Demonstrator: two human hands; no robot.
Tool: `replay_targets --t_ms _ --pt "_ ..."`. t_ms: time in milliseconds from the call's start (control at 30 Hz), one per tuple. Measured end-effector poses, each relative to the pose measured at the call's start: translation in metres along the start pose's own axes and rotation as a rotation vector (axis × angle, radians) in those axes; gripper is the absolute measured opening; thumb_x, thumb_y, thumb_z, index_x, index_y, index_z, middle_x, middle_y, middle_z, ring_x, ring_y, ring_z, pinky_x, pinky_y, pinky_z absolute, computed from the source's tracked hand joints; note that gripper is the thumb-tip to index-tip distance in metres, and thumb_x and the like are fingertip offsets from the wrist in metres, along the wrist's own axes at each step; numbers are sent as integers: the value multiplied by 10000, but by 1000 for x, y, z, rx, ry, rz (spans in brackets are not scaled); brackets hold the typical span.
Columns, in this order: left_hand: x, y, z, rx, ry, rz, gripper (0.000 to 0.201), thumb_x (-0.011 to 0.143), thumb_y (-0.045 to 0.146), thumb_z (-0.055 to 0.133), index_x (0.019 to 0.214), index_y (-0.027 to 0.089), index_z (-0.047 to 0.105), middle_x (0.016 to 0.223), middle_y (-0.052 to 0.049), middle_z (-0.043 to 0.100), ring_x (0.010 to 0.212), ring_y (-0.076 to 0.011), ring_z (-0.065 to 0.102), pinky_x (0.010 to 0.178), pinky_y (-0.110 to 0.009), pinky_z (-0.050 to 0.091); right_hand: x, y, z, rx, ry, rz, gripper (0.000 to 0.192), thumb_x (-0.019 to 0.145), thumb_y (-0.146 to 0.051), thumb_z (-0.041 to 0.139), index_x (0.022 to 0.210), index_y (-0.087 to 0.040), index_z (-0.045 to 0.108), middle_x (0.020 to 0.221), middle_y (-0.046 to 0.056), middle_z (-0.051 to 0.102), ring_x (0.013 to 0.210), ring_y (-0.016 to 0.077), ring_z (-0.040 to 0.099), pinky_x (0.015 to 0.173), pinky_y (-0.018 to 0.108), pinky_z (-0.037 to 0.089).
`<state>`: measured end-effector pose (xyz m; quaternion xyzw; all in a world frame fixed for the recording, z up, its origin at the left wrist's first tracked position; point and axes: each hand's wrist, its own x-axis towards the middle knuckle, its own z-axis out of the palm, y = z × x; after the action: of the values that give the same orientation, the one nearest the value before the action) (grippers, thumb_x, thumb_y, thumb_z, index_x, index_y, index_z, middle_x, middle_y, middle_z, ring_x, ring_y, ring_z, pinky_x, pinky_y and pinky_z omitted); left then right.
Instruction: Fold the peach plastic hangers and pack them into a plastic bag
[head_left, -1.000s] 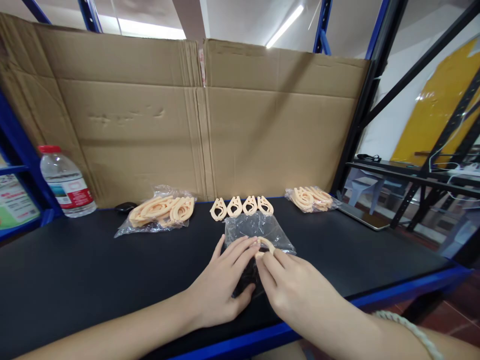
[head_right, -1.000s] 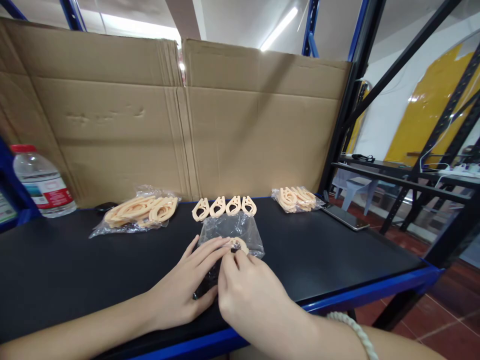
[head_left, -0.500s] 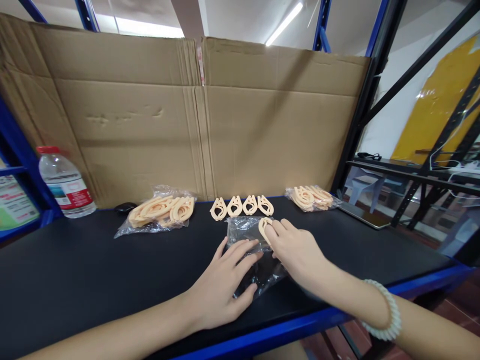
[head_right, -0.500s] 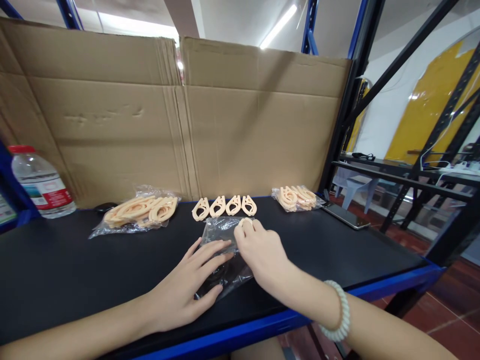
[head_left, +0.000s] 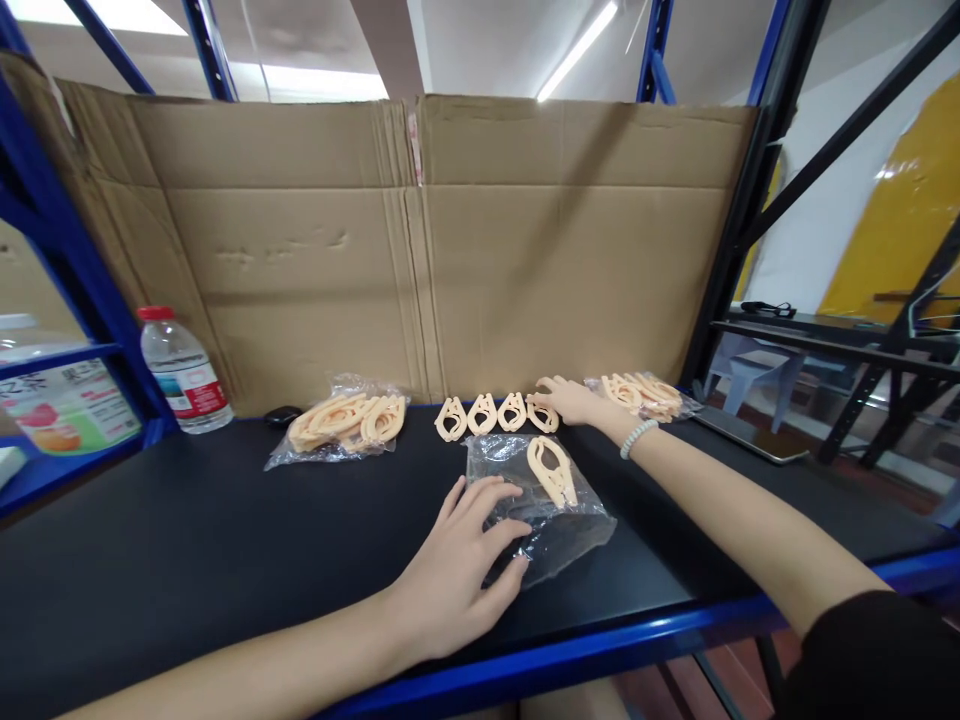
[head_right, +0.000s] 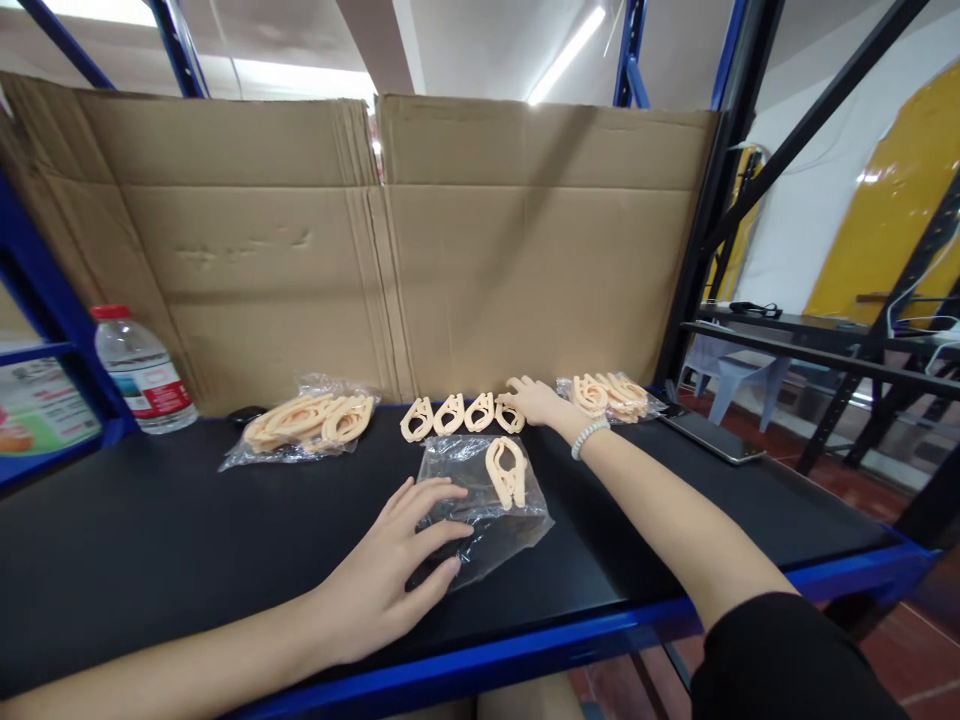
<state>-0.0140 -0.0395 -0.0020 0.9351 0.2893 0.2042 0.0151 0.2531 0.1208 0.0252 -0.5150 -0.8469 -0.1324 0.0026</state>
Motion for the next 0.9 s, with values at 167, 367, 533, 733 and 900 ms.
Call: replay_targets --t_ms 167,367,533,733,900 --pt "-7 6 -3 75 -2 -53 336 854 155 473 1162 229 584 1386 -112 435 1329 -342 343 1056 -611 329 -7 12 -8 -36 -127 65 396 745 -58 583 1135 -115 623 1202 201 543 1076 302 508 846 371 412" --pt "-19 24 7 74 113 -139 377 853 181 491 1228 181 533 1385 -150 412 1315 -340 362 1033 -532 428 -47 13 -24 77 -305 105 364 584 -47 643 942 -111 672 799 81 671 689 201 603 573 270 400" --pt "-27 37 17 185 239 -173 315 873 202 477 1168 150 576 1285 -165 506 1269 -348 428 989 -523 485 -84 10 -36 238 -224 43 294 698 -96 574 971 -136 677 816 48 699 673 155 615 578 241 423" --pt "-35 42 25 260 429 -136 201 850 192 516 1024 163 613 1159 -146 603 1179 -324 529 881 -452 575 -125 -11 -66 325 329 11 258 917 -234 423 981 -184 667 973 87 692 889 198 620 791 316 461" --pt "-42 43 36 320 485 -157 165 831 203 556 987 196 608 1125 -114 639 1084 -298 595 838 -420 589 -184 -79 -86 336 727 30 143 920 -271 499 952 -213 626 844 45 688 707 159 634 639 269 508"
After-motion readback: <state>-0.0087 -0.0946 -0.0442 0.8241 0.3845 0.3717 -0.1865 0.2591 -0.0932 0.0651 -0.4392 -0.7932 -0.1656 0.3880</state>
